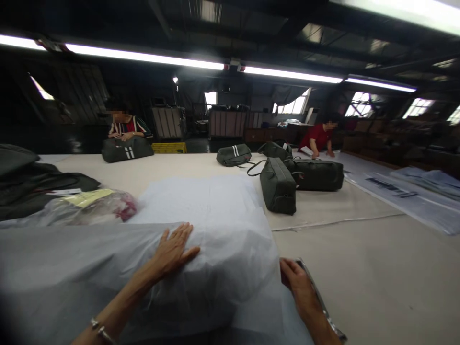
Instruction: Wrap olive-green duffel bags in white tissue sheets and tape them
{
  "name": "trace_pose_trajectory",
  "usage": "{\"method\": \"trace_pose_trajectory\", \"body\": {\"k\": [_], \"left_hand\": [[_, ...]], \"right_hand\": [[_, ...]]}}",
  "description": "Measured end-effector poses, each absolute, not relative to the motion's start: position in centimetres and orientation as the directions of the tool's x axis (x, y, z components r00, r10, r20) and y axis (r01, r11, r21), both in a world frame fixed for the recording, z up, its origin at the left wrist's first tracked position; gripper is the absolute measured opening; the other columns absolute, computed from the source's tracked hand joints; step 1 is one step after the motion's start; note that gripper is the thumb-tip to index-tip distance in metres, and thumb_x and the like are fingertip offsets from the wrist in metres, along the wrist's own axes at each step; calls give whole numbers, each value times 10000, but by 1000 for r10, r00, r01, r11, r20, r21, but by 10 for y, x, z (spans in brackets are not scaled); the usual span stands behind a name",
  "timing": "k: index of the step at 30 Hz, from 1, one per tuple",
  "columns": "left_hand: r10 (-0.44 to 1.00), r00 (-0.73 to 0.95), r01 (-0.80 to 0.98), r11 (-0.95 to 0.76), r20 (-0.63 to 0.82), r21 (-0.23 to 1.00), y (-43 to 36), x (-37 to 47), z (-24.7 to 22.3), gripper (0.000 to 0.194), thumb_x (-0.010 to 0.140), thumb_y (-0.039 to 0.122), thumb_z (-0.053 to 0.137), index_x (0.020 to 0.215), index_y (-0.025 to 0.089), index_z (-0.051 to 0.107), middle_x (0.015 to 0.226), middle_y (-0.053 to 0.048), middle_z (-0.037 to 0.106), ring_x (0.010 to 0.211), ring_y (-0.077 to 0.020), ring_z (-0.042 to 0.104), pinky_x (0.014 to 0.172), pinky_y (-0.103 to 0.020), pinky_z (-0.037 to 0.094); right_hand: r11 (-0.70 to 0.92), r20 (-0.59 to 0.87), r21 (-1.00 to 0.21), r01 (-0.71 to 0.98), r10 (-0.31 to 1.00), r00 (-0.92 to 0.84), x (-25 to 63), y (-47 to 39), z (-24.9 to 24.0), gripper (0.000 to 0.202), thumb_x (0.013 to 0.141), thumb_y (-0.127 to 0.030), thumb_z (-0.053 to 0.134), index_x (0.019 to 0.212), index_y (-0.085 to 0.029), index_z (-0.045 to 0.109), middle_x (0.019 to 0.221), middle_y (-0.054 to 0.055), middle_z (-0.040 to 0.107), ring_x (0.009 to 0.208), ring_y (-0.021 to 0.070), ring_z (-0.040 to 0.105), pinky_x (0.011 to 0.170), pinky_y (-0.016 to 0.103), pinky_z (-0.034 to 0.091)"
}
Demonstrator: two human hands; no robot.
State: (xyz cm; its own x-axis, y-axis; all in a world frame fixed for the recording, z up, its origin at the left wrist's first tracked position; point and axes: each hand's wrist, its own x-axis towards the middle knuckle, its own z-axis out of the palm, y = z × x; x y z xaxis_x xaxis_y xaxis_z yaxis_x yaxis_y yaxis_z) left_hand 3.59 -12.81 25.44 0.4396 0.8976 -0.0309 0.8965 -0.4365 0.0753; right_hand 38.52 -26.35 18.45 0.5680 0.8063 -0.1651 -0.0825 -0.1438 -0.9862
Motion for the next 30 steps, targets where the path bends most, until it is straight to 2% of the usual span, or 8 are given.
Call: {"method": "trace_pose_trajectory", "body": {"k": [3,5,8,14,18,22,25,30], "left_hand": [[898,440,896,-437,-27,76,-128,37,255,657,943,540,358,1470,148,358,1543,-164,320,1450,-310,260,1156,-622,192],[893,449,893,-445,-41,69,-127,36,254,639,955,517,334,1470,140,356,1545,-163,319,1452,-301,258,1156,-614,199],[894,442,897,-440,-76,46,-122,33,250,556,985,406,267,1463,139,361,1553,-145,313,1451,-275,266,1154,-605,211],[881,473,878,-470,-2,90,-106,31,244,516,968,228,191,1393,157,474,1481,-153,444,1394,-289,381,1122,-645,234],[896,443,894,-443,16,73,-107,31,244,511,983,230,161,1363,189,499,1453,-107,497,1376,-252,414,1136,-601,241],[903,426,904,-428,58,14,-107,30,240,497,990,219,147,1349,202,490,1449,-75,505,1356,-217,442,1137,-553,259],[907,413,909,-416,80,16,-107,32,242,467,975,202,175,1300,205,510,1462,-86,491,1287,-243,521,1090,-553,321],[965,259,934,-260,37,246,-110,39,254,392,994,386,164,1221,183,411,1283,-122,647,1204,-247,590,1100,-541,306]], "right_hand": [[-41,135,-976,214,659,740,386,-264,213,527,719,-566,635,1109,-211,650,1141,94,693,1117,306,621,1022,460,469],[50,374,-851,523,756,537,374,-270,237,516,778,-518,615,1225,-261,614,1335,66,600,1275,284,512,1139,458,342],[127,346,-716,686,918,191,366,-274,258,421,802,-465,618,1173,-269,660,1316,59,621,1259,273,527,1150,452,316],[-336,85,-837,431,698,711,465,-313,222,465,810,-553,493,1006,-181,691,1020,84,717,1017,254,616,946,367,454],[-503,-169,-797,335,717,676,507,-357,186,335,605,-501,684,657,-170,685,669,45,681,744,235,598,754,360,459],[-562,-375,-801,207,740,558,503,-371,154,400,587,-535,700,690,-148,705,626,20,656,602,148,523,606,284,388],[-562,-414,-815,142,736,536,498,-365,139,428,578,-540,713,731,-140,712,634,19,652,593,133,500,597,273,355],[-509,-379,-857,84,731,568,494,-348,128,359,554,-496,727,621,-153,644,570,8,610,558,142,491,586,286,364]]}}
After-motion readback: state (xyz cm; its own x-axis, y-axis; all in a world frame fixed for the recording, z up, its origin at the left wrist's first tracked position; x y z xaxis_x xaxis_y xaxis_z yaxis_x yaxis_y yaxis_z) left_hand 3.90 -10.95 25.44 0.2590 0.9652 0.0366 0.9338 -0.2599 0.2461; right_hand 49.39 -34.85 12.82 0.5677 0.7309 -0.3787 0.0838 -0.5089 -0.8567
